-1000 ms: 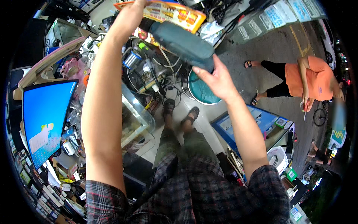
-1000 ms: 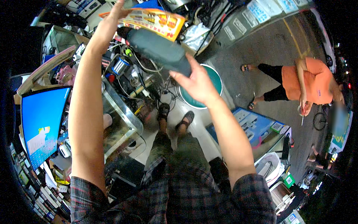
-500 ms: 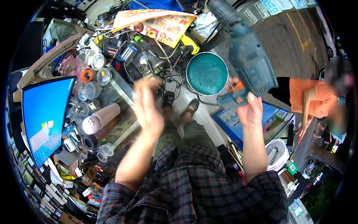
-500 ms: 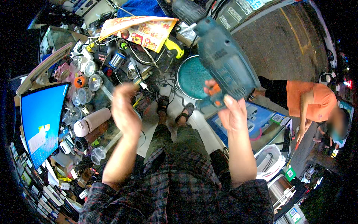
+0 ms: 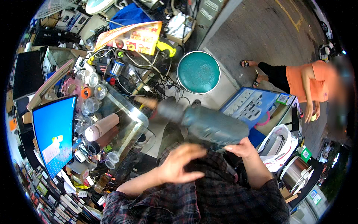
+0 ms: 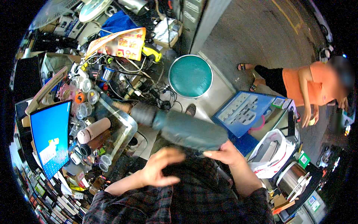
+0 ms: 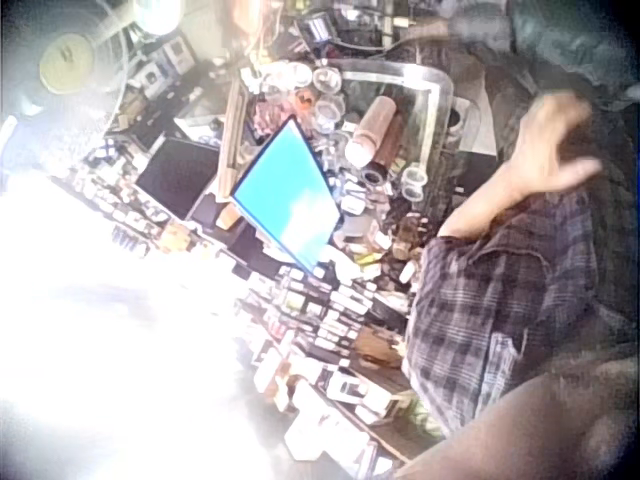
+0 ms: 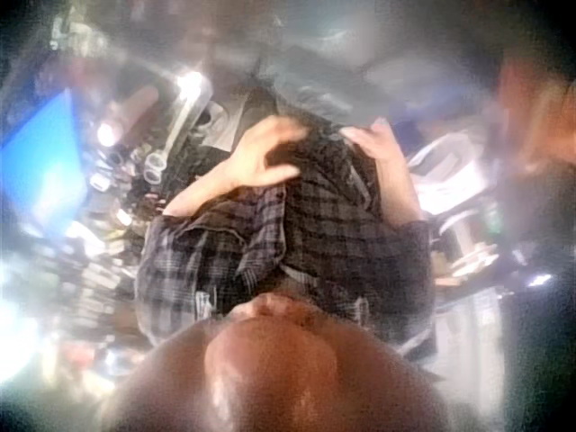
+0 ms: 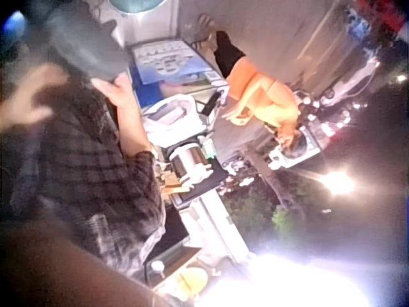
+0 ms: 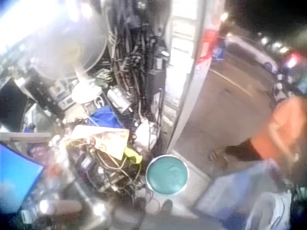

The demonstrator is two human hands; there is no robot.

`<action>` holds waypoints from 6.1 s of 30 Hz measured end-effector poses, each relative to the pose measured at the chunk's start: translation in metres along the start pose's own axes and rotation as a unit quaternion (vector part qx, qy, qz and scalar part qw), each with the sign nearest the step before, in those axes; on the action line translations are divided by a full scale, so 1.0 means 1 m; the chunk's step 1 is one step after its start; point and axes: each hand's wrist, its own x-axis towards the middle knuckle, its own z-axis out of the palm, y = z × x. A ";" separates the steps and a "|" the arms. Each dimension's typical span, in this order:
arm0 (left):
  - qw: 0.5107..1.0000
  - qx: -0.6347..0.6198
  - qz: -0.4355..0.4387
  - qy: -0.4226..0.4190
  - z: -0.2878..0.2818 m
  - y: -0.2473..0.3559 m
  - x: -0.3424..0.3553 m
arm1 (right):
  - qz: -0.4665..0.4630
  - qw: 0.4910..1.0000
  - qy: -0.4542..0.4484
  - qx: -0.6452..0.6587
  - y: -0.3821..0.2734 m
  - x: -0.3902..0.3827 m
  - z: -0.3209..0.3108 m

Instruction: The person uses a screwdriver to remove screws from a yellow plastic component attached to a metal box. They then lift the box and hand it to a woman in an orange shirt. The person walks through a cluttered workshop, picks up a yellow power tool, and later handles a grey power drill, attaching a bit to it.

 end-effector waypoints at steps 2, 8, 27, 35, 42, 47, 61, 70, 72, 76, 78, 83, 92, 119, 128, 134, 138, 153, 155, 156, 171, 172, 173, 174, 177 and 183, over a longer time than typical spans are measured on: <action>0.983 0.114 0.145 -0.003 0.010 0.016 -0.020 | -0.010 0.986 -0.066 -0.150 -0.024 0.007 0.006; 0.969 0.235 -0.060 -0.038 -0.019 0.055 0.037 | -0.062 0.922 -0.207 -0.322 -0.046 0.008 0.008; 0.796 -0.524 -0.227 0.201 -0.079 -0.063 -0.049 | -0.186 0.915 0.043 -0.355 0.043 0.079 -0.026; 0.842 -0.413 -0.288 0.191 -0.075 -0.090 -0.020 | 0.168 0.835 -0.094 -0.516 0.055 0.060 0.069; 0.919 -0.154 -0.361 0.020 -0.086 -0.063 0.032 | -0.024 0.746 -0.193 -0.638 -0.084 0.102 0.068; 0.845 -0.422 -0.316 -0.087 -0.076 -0.086 0.004 | 0.044 0.893 -0.207 -0.398 -0.077 0.149 -0.023; 0.761 -0.560 -0.249 0.216 -0.103 -0.102 -0.008 | 0.071 0.989 0.056 -0.116 0.110 0.069 -0.006; 0.803 -0.448 -0.285 0.270 -0.108 -0.086 -0.010 | 0.094 0.844 -0.041 -0.526 0.133 0.024 -0.034; 0.781 -0.478 -0.301 0.267 -0.103 -0.089 -0.003 | 0.081 0.830 -0.070 -0.547 0.069 0.026 -0.002; 0.817 -0.409 -0.312 0.261 -0.093 -0.102 0.001 | 0.128 0.760 -0.265 -0.580 -0.028 0.047 0.052; 0.852 -0.341 -0.315 0.242 -0.087 -0.099 0.006 | 0.047 0.747 -0.301 -0.591 -0.046 0.062 0.075; 0.741 -0.482 -0.419 0.208 -0.071 -0.117 -0.008 | -0.180 0.804 -0.192 -0.533 -0.034 0.098 0.112; 0.832 -0.400 -0.366 0.118 -0.056 -0.105 -0.027 | 0.131 0.917 -0.176 -0.332 0.041 0.085 0.048; 0.968 -0.028 -0.144 0.204 -0.005 -0.114 -0.037 | 0.236 0.956 0.169 0.037 0.152 0.078 0.116; 0.811 -0.463 -0.304 0.187 0.047 -0.209 -0.145 | 0.255 0.947 0.196 -0.003 0.180 0.045 0.125; 0.659 -0.638 -0.348 0.192 0.053 -0.189 -0.150 | 0.230 0.955 0.188 -0.006 0.177 0.040 0.133; 0.640 -0.631 -0.359 0.252 0.042 -0.184 -0.146 | 0.247 0.954 0.118 -0.120 0.151 0.040 0.133; 0.723 -0.583 -0.356 0.101 -0.011 -0.154 -0.157 | 0.039 0.770 -0.111 -0.627 0.027 0.006 0.124; 0.769 -0.500 -0.381 0.119 -0.015 -0.157 -0.161 | 0.023 0.758 -0.069 -0.648 0.012 0.003 0.136; 0.789 -0.457 -0.391 0.127 -0.016 -0.158 -0.163 | 0.029 0.765 -0.050 -0.642 0.009 0.003 0.145; 0.837 -0.413 -0.305 0.188 -0.012 -0.124 -0.184 | 0.085 0.831 -0.154 -0.527 0.070 0.042 0.135; 0.834 -0.423 -0.301 0.189 -0.013 -0.119 -0.183 | 0.057 0.855 -0.136 -0.498 0.092 0.044 0.117; 0.828 -0.432 -0.298 0.198 -0.011 -0.117 -0.186 | 0.163 0.879 -0.152 -0.421 0.088 0.053 0.118; 0.830 -0.425 -0.291 0.212 -0.005 -0.119 -0.187 | 0.269 0.887 -0.159 -0.340 0.075 0.064 0.122; 0.816 -0.435 -0.297 0.239 0.006 -0.118 -0.187 | 0.365 0.897 -0.133 -0.213 0.081 0.071 0.120; 0.890 -0.250 -0.320 0.205 0.030 -0.138 -0.192 | 0.372 0.888 -0.149 -0.224 0.111 0.067 0.100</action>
